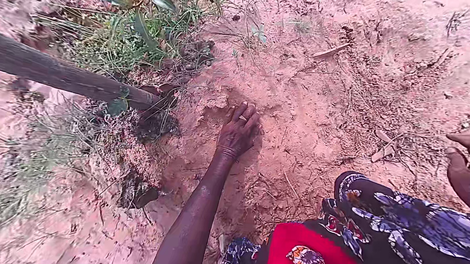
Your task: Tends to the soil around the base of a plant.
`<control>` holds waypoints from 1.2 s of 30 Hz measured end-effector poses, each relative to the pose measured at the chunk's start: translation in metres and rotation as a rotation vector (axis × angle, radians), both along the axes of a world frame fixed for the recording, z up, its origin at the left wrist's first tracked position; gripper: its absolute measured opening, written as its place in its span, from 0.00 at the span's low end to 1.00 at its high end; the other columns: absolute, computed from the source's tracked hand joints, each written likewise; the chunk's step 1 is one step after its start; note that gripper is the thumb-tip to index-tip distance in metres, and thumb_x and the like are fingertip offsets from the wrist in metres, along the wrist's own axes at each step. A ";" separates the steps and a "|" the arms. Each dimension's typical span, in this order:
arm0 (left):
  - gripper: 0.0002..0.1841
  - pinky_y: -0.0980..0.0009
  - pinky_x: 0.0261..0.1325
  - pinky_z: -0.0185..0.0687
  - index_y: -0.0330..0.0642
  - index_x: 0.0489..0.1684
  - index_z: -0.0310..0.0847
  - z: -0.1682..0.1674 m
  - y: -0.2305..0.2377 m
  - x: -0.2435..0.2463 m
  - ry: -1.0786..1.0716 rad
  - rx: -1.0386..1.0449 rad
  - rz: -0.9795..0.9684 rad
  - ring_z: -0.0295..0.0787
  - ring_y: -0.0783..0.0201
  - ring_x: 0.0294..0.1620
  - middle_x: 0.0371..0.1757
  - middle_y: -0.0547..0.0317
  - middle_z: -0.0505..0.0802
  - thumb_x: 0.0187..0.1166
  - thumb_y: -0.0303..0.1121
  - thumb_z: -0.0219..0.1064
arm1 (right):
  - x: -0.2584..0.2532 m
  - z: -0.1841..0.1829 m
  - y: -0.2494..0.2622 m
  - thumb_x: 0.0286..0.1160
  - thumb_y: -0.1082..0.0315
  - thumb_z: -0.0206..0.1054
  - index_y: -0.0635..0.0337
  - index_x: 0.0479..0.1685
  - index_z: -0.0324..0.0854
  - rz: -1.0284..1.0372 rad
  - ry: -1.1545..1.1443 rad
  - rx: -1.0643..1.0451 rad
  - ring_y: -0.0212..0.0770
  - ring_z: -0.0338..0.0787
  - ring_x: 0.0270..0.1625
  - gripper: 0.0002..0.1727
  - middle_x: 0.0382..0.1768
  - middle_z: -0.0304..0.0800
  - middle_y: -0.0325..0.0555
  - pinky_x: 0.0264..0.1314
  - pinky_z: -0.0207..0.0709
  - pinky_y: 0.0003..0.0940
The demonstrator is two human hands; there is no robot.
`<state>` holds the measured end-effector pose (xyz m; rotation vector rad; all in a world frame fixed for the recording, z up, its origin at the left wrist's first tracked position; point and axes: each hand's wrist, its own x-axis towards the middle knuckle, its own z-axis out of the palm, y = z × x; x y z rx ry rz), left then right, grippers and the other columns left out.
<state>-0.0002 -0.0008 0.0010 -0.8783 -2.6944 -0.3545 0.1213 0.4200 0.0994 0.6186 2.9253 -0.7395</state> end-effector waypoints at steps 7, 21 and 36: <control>0.34 0.33 0.91 0.34 0.46 0.80 0.77 -0.003 0.012 0.017 -0.247 -0.065 0.116 0.55 0.39 0.94 0.87 0.46 0.74 0.82 0.58 0.58 | -0.186 -0.026 -0.112 0.86 0.69 0.64 0.72 0.75 0.76 0.880 -0.021 -0.313 0.62 0.89 0.63 0.22 0.67 0.85 0.68 0.70 0.79 0.53; 0.26 0.35 0.85 0.56 0.53 0.67 0.90 -0.001 0.017 0.016 -0.100 -0.057 0.193 0.74 0.42 0.84 0.77 0.54 0.87 0.85 0.56 0.54 | -0.255 -0.108 -0.176 0.73 0.73 0.70 0.74 0.35 0.87 0.749 0.430 -0.653 0.40 0.86 0.39 0.08 0.34 0.88 0.56 0.49 0.77 0.38; 0.27 0.38 0.89 0.50 0.53 0.69 0.89 -0.003 0.014 0.018 -0.090 -0.133 0.202 0.69 0.43 0.88 0.81 0.55 0.84 0.86 0.57 0.53 | -0.293 -0.057 -0.201 0.85 0.71 0.60 0.69 0.68 0.82 0.660 0.127 -0.481 0.64 0.86 0.68 0.18 0.62 0.87 0.68 0.75 0.73 0.57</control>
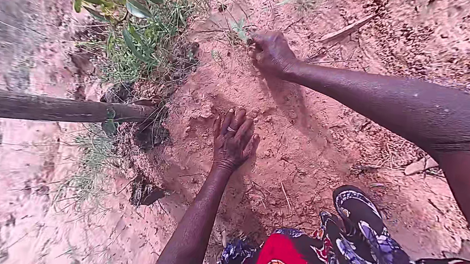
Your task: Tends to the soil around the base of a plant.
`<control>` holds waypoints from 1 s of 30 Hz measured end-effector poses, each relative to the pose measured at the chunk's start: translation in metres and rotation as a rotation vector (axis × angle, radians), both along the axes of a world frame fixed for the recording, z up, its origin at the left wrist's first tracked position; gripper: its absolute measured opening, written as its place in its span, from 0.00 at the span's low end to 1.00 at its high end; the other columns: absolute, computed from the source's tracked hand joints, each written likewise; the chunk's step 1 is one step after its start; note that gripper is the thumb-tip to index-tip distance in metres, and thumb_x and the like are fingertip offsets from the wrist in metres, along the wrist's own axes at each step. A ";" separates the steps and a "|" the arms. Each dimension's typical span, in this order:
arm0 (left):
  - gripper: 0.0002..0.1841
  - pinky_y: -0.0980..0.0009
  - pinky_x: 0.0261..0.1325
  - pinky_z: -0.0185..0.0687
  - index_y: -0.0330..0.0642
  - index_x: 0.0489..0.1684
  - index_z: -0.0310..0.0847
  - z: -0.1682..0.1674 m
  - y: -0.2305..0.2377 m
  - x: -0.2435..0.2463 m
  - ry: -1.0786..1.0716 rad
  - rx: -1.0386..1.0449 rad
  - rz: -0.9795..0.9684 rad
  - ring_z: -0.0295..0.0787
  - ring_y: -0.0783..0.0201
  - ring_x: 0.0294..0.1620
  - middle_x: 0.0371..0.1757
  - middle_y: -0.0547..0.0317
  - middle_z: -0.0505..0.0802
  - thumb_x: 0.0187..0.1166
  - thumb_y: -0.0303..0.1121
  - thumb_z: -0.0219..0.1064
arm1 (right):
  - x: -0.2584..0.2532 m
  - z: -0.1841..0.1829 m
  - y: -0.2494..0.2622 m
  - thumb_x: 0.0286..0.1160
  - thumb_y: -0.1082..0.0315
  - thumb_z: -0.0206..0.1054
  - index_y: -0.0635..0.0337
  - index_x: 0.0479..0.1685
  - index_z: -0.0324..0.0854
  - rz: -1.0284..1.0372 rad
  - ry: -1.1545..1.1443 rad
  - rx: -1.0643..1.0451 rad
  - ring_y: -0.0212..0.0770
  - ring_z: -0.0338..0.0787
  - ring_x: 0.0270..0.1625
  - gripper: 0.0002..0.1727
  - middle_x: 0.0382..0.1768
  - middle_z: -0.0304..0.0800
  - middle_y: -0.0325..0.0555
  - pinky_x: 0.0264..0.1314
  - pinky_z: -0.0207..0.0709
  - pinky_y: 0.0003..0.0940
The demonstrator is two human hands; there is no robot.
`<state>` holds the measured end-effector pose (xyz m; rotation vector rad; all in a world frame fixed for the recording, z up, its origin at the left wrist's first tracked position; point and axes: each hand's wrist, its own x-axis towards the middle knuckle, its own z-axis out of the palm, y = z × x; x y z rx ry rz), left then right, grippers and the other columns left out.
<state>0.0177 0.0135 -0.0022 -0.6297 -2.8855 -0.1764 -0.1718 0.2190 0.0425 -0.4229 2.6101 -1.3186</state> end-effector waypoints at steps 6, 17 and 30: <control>0.26 0.36 0.86 0.54 0.54 0.66 0.90 0.003 0.002 -0.001 0.000 0.016 0.016 0.72 0.42 0.86 0.79 0.54 0.86 0.85 0.56 0.55 | -0.008 0.004 -0.030 0.84 0.69 0.62 0.73 0.60 0.83 -0.023 0.076 0.028 0.65 0.85 0.69 0.16 0.62 0.86 0.70 0.74 0.74 0.57; 0.25 0.38 0.89 0.50 0.56 0.68 0.89 0.002 0.001 0.000 -0.019 0.006 0.011 0.68 0.45 0.88 0.82 0.57 0.83 0.85 0.55 0.55 | -0.024 -0.020 -0.048 0.86 0.74 0.58 0.66 0.44 0.79 -0.253 -0.134 -0.882 0.25 0.80 0.27 0.06 0.29 0.82 0.37 0.34 0.78 0.23; 0.24 0.36 0.87 0.51 0.53 0.67 0.89 0.003 0.003 -0.001 -0.013 0.007 0.007 0.69 0.43 0.87 0.79 0.55 0.85 0.82 0.53 0.59 | 0.017 0.008 -0.052 0.77 0.63 0.74 0.74 0.53 0.86 0.002 -0.011 -0.173 0.61 0.90 0.57 0.19 0.50 0.90 0.67 0.67 0.77 0.56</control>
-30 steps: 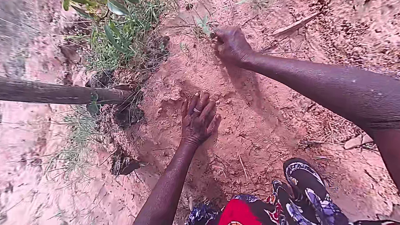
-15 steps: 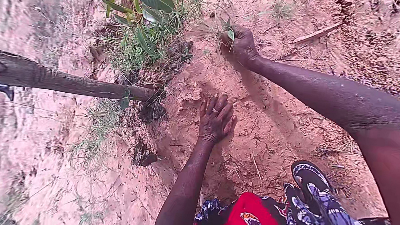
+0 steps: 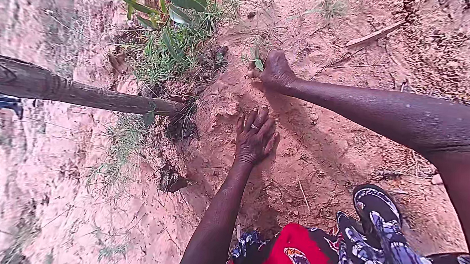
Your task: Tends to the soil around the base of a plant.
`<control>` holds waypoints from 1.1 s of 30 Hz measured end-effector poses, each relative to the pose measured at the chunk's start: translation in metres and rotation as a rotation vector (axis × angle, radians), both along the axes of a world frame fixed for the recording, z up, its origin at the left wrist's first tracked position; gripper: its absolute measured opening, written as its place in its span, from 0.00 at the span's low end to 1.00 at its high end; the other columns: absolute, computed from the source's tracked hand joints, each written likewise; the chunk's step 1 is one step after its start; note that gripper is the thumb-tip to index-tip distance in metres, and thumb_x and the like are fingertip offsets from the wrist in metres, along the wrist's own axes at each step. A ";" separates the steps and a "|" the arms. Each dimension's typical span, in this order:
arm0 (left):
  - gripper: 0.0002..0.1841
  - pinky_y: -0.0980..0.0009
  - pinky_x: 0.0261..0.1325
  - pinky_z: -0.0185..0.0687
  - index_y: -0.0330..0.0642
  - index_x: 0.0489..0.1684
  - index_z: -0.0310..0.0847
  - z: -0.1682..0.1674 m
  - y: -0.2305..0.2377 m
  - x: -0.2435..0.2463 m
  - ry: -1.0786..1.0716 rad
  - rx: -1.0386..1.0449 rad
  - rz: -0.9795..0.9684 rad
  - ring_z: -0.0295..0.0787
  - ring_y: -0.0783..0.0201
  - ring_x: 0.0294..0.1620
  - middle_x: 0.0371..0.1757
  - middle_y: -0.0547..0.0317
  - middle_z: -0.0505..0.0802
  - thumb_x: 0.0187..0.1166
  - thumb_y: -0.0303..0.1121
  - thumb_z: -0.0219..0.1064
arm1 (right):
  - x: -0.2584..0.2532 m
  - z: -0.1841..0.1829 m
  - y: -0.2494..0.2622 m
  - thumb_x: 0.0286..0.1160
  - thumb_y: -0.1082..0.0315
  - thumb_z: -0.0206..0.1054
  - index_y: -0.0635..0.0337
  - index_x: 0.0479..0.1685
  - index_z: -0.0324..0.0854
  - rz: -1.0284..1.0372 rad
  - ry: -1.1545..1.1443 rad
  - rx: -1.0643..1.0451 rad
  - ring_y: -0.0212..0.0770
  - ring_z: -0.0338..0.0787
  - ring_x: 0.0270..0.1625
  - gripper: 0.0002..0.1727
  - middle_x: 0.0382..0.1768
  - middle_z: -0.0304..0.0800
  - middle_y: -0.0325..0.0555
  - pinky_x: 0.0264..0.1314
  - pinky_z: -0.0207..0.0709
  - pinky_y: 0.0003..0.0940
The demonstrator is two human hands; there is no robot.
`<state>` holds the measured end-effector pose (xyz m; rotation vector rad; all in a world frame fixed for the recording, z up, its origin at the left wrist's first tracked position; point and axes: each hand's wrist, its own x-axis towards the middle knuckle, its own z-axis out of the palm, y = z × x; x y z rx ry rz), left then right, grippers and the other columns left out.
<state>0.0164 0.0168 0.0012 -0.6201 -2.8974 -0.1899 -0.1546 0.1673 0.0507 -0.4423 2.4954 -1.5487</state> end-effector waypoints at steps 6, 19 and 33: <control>0.24 0.37 0.88 0.50 0.54 0.68 0.89 0.001 0.000 0.000 -0.023 -0.016 0.002 0.69 0.43 0.87 0.80 0.55 0.84 0.83 0.54 0.58 | -0.008 -0.009 -0.029 0.79 0.56 0.70 0.63 0.56 0.88 0.010 0.055 0.093 0.63 0.89 0.62 0.19 0.57 0.89 0.64 0.66 0.76 0.64; 0.25 0.35 0.88 0.49 0.52 0.69 0.88 0.003 0.000 -0.001 -0.016 -0.014 -0.011 0.68 0.41 0.88 0.81 0.54 0.84 0.84 0.53 0.58 | -0.030 -0.006 -0.011 0.75 0.71 0.69 0.74 0.46 0.88 0.311 0.218 -0.011 0.60 0.86 0.60 0.12 0.55 0.86 0.68 0.68 0.75 0.53; 0.25 0.36 0.89 0.48 0.53 0.71 0.88 0.005 0.001 -0.001 -0.038 -0.022 -0.014 0.67 0.41 0.88 0.81 0.55 0.83 0.84 0.52 0.57 | 0.012 0.009 0.042 0.88 0.72 0.56 0.60 0.43 0.75 -0.066 -0.433 -0.667 0.21 0.76 0.17 0.05 0.27 0.89 0.35 0.21 0.69 0.17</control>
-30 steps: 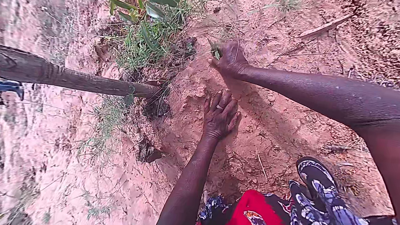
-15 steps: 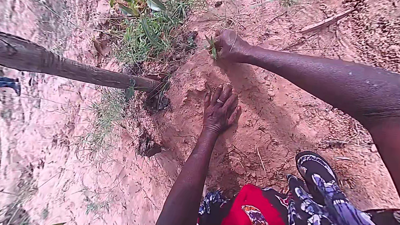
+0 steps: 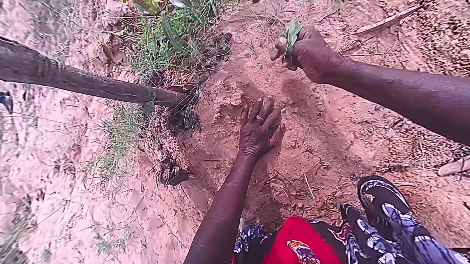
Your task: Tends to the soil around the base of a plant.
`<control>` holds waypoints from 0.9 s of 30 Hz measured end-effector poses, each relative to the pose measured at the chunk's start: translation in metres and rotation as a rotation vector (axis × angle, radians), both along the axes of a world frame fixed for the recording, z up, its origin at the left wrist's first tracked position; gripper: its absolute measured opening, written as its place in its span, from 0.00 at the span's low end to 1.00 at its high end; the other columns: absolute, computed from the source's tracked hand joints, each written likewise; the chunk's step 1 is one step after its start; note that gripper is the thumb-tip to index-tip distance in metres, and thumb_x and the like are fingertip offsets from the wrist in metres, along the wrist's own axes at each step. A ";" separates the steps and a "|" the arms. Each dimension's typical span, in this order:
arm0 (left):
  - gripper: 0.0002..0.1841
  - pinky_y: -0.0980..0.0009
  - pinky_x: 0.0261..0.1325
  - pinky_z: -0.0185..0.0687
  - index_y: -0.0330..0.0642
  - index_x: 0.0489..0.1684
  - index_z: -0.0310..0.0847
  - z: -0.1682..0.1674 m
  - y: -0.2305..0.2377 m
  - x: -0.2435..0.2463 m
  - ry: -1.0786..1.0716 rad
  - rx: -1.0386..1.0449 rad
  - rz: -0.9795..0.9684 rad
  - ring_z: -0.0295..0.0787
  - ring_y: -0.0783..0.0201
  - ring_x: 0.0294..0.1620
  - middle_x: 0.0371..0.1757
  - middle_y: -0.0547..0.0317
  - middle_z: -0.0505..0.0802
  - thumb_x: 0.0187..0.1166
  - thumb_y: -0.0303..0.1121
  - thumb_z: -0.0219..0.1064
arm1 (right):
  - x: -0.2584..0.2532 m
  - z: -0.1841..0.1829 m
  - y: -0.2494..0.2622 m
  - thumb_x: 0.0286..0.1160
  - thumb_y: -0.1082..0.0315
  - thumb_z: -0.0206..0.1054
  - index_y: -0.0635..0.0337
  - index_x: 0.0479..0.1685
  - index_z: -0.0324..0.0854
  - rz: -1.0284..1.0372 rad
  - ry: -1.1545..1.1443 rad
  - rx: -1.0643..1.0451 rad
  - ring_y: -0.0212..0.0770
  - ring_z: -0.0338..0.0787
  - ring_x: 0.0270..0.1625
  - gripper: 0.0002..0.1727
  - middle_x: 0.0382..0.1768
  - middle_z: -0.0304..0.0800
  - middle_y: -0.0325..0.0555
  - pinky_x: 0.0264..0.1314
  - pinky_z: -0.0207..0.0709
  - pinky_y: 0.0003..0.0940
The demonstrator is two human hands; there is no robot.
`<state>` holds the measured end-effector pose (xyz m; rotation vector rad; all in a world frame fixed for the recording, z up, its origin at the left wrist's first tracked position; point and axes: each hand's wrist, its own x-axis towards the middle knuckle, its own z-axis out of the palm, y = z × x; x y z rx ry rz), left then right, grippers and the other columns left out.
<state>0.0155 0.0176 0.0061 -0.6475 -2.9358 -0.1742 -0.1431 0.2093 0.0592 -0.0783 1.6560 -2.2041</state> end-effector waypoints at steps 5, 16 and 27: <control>0.25 0.34 0.87 0.49 0.53 0.72 0.87 -0.004 -0.001 0.001 0.012 0.008 0.007 0.67 0.42 0.88 0.82 0.55 0.82 0.82 0.52 0.60 | -0.032 -0.004 -0.013 0.77 0.67 0.72 0.59 0.43 0.80 0.003 0.286 0.247 0.24 0.80 0.30 0.07 0.32 0.83 0.34 0.38 0.75 0.21; 0.25 0.35 0.88 0.48 0.54 0.72 0.87 -0.002 0.000 0.001 -0.003 0.003 0.018 0.67 0.42 0.88 0.82 0.55 0.82 0.83 0.52 0.60 | -0.014 -0.019 -0.059 0.72 0.73 0.70 0.76 0.49 0.86 -0.016 0.675 0.592 0.62 0.90 0.59 0.13 0.53 0.89 0.69 0.69 0.78 0.53; 0.24 0.36 0.88 0.49 0.53 0.70 0.88 -0.006 -0.001 0.001 0.052 0.017 0.006 0.68 0.42 0.88 0.81 0.55 0.83 0.84 0.53 0.58 | -0.013 -0.017 0.022 0.85 0.74 0.59 0.64 0.52 0.78 -0.159 0.023 0.377 0.27 0.79 0.26 0.06 0.33 0.85 0.39 0.33 0.76 0.25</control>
